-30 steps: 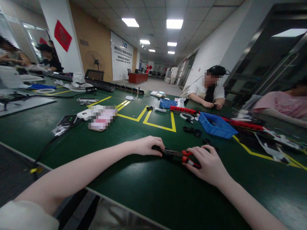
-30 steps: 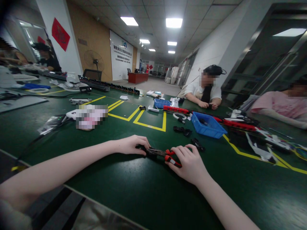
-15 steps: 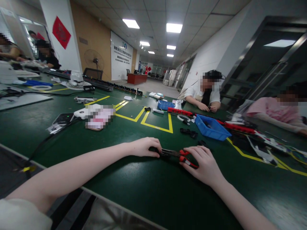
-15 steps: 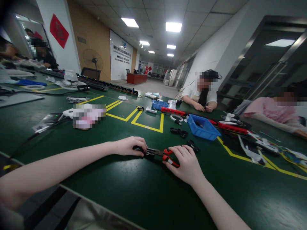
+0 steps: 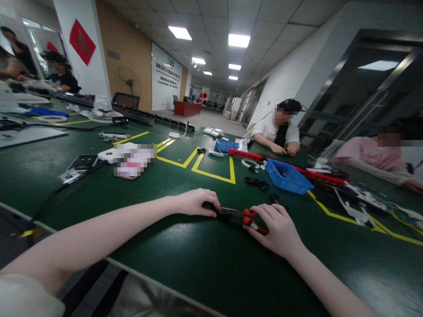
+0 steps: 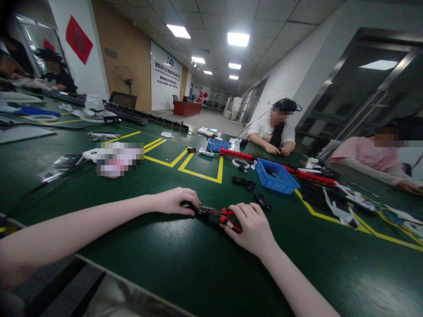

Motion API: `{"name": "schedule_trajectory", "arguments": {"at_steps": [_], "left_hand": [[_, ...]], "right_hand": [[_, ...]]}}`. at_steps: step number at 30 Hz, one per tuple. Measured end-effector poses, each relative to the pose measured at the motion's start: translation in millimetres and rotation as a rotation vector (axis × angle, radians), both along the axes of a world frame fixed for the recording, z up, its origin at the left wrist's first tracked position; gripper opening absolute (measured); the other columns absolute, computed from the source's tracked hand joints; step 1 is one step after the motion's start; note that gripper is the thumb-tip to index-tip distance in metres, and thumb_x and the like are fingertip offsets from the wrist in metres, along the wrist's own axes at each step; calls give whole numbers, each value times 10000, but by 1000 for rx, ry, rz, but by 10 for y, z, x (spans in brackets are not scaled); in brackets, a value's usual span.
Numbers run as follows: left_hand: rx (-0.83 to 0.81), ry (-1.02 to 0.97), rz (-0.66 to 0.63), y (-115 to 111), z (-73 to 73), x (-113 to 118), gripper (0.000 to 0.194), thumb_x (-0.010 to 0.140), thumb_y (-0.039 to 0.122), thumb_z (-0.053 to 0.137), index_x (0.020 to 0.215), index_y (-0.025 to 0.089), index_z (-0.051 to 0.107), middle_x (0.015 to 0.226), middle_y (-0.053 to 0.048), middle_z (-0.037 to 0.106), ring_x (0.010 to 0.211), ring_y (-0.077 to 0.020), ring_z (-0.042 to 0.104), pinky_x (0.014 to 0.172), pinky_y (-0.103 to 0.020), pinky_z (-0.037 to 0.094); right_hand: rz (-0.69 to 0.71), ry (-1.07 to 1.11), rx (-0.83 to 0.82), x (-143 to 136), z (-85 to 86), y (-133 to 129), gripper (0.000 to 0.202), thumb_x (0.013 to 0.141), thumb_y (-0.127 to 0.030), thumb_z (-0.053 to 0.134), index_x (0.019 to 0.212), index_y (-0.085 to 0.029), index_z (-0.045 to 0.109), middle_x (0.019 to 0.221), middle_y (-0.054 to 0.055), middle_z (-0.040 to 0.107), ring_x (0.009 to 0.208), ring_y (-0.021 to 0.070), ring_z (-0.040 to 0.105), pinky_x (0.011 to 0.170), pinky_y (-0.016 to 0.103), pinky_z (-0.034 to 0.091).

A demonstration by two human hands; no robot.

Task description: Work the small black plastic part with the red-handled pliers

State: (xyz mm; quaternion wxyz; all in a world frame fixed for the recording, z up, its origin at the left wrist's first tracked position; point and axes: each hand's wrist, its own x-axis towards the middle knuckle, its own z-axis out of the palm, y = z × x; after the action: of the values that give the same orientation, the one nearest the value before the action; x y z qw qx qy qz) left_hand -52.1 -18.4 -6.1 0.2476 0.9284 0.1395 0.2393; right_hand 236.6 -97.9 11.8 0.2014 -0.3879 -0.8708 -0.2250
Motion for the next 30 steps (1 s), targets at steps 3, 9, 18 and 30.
{"name": "schedule_trajectory", "arguments": {"at_steps": [3,9,18,30], "left_hand": [[9,9,5,5,-5,1,183,840,253,678,994,155,671,1024,-73,656,965,-167,624,860,-266,475],[23,2,6,-3,-15,-7,180,838,247,676,995,159,671,1056,-78,645,979,-172,620,871,-273,473],[54,11,34,-53,9,-12,192,833,239,677,1012,171,660,1078,-71,626,1007,-184,601,884,-291,466],[235,89,74,-41,12,-20,199,854,317,652,985,173,610,1043,-61,628,980,-195,591,867,-300,438]], "right_hand": [[-1,-19,34,-3,5,-2,331,818,-392,616,1051,-158,592,953,100,682,839,231,624,789,393,430],[-9,-3,8,-8,17,-14,343,825,-414,600,1058,-162,595,961,104,687,855,235,632,754,377,454],[-48,26,-30,-34,22,-33,359,811,-433,611,1070,-183,612,985,93,694,879,241,639,801,399,453],[-43,5,-56,-54,2,-39,320,820,-446,606,995,-178,611,940,88,688,807,214,626,798,386,456]]}}
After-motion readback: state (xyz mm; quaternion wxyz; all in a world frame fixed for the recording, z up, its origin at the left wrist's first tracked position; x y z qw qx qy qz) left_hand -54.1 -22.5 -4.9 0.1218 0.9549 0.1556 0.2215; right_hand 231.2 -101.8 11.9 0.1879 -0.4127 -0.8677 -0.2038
